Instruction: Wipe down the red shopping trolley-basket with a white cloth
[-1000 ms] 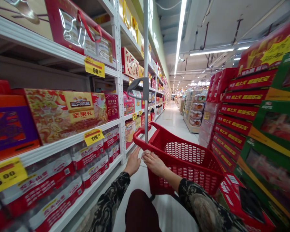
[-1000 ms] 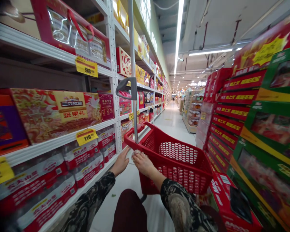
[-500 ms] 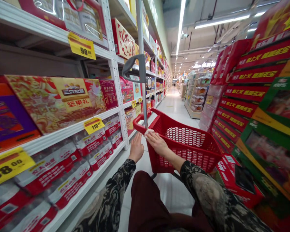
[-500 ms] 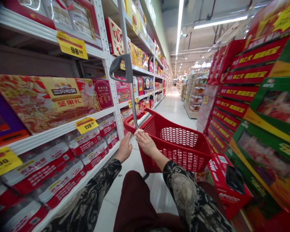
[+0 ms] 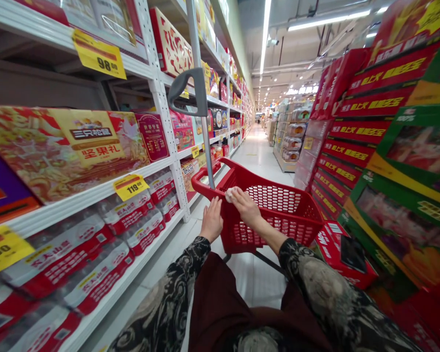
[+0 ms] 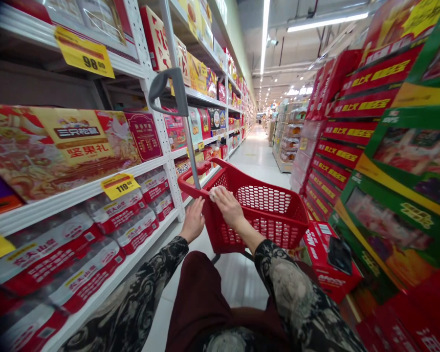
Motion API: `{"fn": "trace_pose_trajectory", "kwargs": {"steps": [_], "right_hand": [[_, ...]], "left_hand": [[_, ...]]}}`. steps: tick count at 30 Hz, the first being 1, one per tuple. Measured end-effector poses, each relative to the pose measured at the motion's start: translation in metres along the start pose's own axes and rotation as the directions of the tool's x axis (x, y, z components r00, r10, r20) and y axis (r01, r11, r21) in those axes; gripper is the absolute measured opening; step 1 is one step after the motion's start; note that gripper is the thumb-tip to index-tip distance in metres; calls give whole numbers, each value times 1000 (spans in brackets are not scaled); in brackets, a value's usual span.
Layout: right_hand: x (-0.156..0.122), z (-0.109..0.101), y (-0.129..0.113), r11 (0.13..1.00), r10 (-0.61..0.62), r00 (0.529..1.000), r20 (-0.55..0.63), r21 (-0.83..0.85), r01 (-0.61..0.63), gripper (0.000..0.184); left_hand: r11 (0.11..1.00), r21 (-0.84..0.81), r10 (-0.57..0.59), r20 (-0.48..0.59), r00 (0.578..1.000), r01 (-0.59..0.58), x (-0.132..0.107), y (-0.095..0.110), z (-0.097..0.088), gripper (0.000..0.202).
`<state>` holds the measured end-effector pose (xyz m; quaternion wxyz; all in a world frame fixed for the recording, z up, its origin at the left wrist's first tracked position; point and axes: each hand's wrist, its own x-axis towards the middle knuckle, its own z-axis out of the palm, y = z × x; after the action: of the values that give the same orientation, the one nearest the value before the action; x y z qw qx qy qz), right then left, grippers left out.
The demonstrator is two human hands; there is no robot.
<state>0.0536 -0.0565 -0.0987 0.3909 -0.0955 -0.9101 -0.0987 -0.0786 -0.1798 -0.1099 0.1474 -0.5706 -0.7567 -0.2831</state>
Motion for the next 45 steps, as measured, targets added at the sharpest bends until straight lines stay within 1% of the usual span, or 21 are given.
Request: {"fn": "trace_pose_trajectory", "kwargs": {"steps": [1,3,5,8,10,12,14,16,18,19,21,23,27,30,31,33,36,39,42,44,45], "right_hand": [[1,1,2,1000,2,1000,14,-16,-2,46],[-10,10,2,999,-21,997,70,-48,24,49],[-32,23,1,996,-46,992,120,-71,54,51],[-73,42,0,994,-38,982,187,-94,56,52],[-93,46,1,994,-40,967,250,-90,65,51],[-101,39,5,995,-56,962,268,-69,78,50],[-96,23,12,997,-53,982,184,-47,63,49],[-83,3,21,999,-17,1000,27,-32,17,48],[-71,-13,32,998,49,995,-87,-30,-51,49],[-69,-18,37,997,67,992,-107,-31,-71,49],[-74,-19,43,996,77,993,-88,-42,-80,48],[-92,-10,42,996,66,997,-30,-61,-68,47],[-132,14,29,993,89,993,73,-89,-82,45],[-145,16,24,995,86,991,104,-56,-80,46],[-144,12,26,996,87,992,88,-39,-84,47],[-140,0,34,993,118,993,9,-14,-118,48],[-131,-18,52,973,228,967,-115,-4,-229,50],[-131,-22,58,957,289,953,-89,16,-289,50],[-136,-19,44,953,293,955,-48,97,-288,49],[-136,-20,30,942,295,954,-60,186,-280,52],[-135,-23,24,931,306,949,-78,233,-281,55]], "left_hand": [[1000,10,13,6,1000,-13,0,3,0,63],[999,28,31,21,999,-31,0,9,1,62],[998,41,44,40,998,-45,-1,14,2,61],[997,43,64,80,995,-67,-6,21,6,62],[996,35,78,105,991,-82,-10,26,9,63],[995,23,90,132,987,-94,-12,31,13,65],[995,15,94,155,983,-97,-13,37,17,65],[995,13,96,163,982,-99,-11,44,20,64],[994,15,101,158,982,-105,-8,51,22,65],[994,16,108,157,982,-112,-7,54,23,65],[991,13,130,166,978,-134,-5,63,25,65],[988,5,153,188,970,-157,-6,70,26,63],[985,-15,170,244,955,-171,-12,80,30,63],[986,-24,166,273,947,-166,-17,81,34,63],[986,-25,163,282,945,-163,-18,81,35,63],[987,-22,159,292,943,-160,-17,82,37,63],[986,-35,166,282,945,-162,-15,87,39,63],[983,-107,173,283,943,-148,-15,98,42,63],[958,-270,175,288,942,-95,-16,110,49,66],[892,-452,156,261,953,-22,-14,117,55,68],[829,-559,129,248,960,33,-13,120,59,68]]}}
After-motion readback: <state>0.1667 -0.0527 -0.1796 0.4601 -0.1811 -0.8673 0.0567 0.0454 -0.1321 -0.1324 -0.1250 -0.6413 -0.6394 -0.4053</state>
